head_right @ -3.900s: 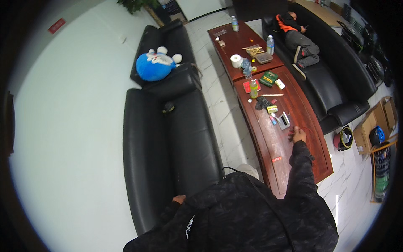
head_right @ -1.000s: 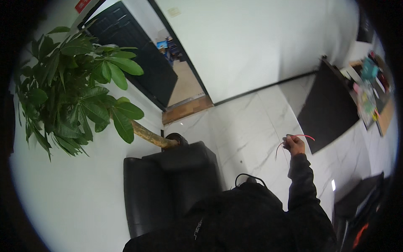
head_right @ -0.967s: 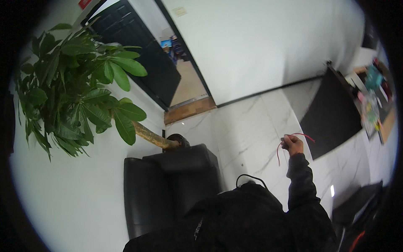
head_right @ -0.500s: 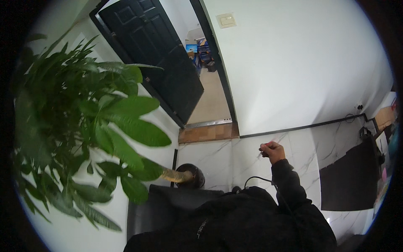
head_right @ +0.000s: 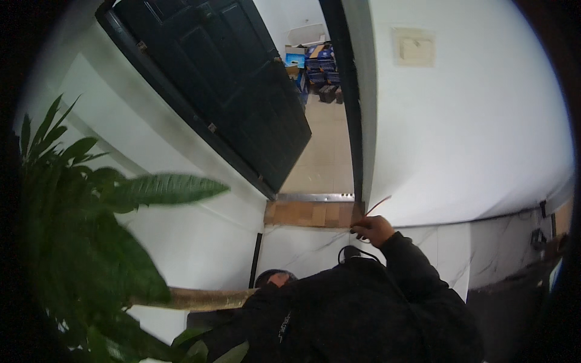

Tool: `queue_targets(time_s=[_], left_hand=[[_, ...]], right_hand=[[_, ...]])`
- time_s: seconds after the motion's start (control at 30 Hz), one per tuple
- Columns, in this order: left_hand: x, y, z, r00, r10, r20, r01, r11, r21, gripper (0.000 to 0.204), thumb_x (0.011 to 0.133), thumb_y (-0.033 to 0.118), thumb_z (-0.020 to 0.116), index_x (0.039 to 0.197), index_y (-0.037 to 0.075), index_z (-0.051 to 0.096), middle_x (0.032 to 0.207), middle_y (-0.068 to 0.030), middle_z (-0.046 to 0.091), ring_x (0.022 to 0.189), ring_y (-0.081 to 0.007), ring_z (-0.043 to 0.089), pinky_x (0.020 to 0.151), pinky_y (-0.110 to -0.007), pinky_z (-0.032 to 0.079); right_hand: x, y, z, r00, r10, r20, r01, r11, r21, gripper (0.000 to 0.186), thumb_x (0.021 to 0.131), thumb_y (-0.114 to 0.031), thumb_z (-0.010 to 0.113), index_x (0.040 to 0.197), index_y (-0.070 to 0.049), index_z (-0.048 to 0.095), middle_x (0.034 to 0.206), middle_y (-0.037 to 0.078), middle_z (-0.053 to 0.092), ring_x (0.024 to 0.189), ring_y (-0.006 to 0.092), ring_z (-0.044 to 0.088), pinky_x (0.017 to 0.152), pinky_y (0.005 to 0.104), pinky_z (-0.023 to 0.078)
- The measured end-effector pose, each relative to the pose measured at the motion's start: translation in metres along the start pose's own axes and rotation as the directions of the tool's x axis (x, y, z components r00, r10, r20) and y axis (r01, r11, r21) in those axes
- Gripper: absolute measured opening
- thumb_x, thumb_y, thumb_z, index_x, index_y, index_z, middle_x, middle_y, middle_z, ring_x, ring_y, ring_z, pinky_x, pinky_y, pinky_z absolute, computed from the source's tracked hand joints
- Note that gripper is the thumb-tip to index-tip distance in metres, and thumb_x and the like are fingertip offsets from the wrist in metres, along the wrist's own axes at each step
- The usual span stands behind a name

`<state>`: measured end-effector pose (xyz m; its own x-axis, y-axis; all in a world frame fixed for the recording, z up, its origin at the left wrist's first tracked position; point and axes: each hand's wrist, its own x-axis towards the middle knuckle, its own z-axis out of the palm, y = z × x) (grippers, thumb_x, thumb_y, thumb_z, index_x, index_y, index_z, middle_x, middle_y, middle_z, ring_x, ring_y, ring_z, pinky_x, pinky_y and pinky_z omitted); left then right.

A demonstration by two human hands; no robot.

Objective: The person strips insulation from red and blue wires using pliers, then connects the red wire to a battery terminal. The person sits on the floor to work on the battery and then stands to move to another area.

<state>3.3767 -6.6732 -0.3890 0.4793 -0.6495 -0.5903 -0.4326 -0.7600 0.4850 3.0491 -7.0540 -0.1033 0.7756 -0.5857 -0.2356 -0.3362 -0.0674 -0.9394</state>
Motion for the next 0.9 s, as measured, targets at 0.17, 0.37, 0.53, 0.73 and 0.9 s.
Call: queue_targets(time_s=[0.17,0.37,0.53,0.73,0.9], left_hand=[[0.026,0.023,-0.013,0.956,-0.238,0.17,0.265,0.951,-0.158,0.048,0.098,0.045,0.065,0.127,0.007,0.069,0.119,-0.0175,0.07,0.106,-0.0362,0.067,0.091,-0.05,0.055],[0.071,0.023,-0.076,0.903,-0.394,0.172,0.427,0.872,-0.242,0.045,0.097,0.042,0.066,0.124,0.005,0.07,0.114,-0.017,0.071,0.101,-0.0351,0.068,0.088,-0.049,0.056],[0.174,0.032,-0.15,0.893,-0.404,0.2,0.445,0.863,-0.241,0.044,0.096,0.04,0.067,0.121,0.004,0.071,0.109,-0.0166,0.073,0.098,-0.0341,0.069,0.085,-0.049,0.056],[0.321,0.042,-0.285,0.929,-0.301,0.214,0.338,0.927,-0.164,0.041,0.096,0.037,0.069,0.118,0.002,0.073,0.103,-0.0162,0.074,0.093,-0.033,0.07,0.082,-0.048,0.056],[0.453,0.096,-0.45,0.948,-0.246,0.202,0.249,0.968,0.007,0.039,0.095,0.034,0.07,0.115,0.001,0.074,0.099,-0.0158,0.075,0.09,-0.032,0.071,0.08,-0.048,0.057]], right_hand=[[0.136,-0.064,-0.02,0.983,-0.117,0.142,0.15,0.957,-0.249,0.025,0.092,-0.02,0.078,0.105,0.001,0.077,0.097,0.014,0.078,0.084,0.021,0.074,0.08,0.0336,0.058],[0.274,-0.077,-0.01,0.992,-0.092,0.087,0.104,0.984,-0.146,0.032,0.084,-0.025,0.087,0.087,0.002,0.07,0.085,0.016,0.077,0.075,0.0206,0.074,0.07,0.0322,0.058],[0.372,-0.068,-0.019,0.991,0.007,-0.135,-0.021,0.994,-0.104,0.034,0.087,-0.028,0.084,0.092,0.003,0.072,0.083,0.015,0.075,0.073,0.0213,0.071,0.071,0.0349,0.057],[0.478,-0.113,-0.045,0.888,0.047,-0.458,0.012,0.992,0.125,0.023,0.097,-0.016,0.068,0.106,0.005,0.073,0.086,0.012,0.075,0.081,0.017,0.072,0.075,0.0314,0.056],[0.556,-0.162,-0.089,0.652,-0.116,-0.749,0.059,0.993,-0.103,0.03,0.103,-0.023,0.057,0.115,0.001,0.07,0.097,0.017,0.074,0.085,0.023,0.072,0.077,0.0343,0.055]])
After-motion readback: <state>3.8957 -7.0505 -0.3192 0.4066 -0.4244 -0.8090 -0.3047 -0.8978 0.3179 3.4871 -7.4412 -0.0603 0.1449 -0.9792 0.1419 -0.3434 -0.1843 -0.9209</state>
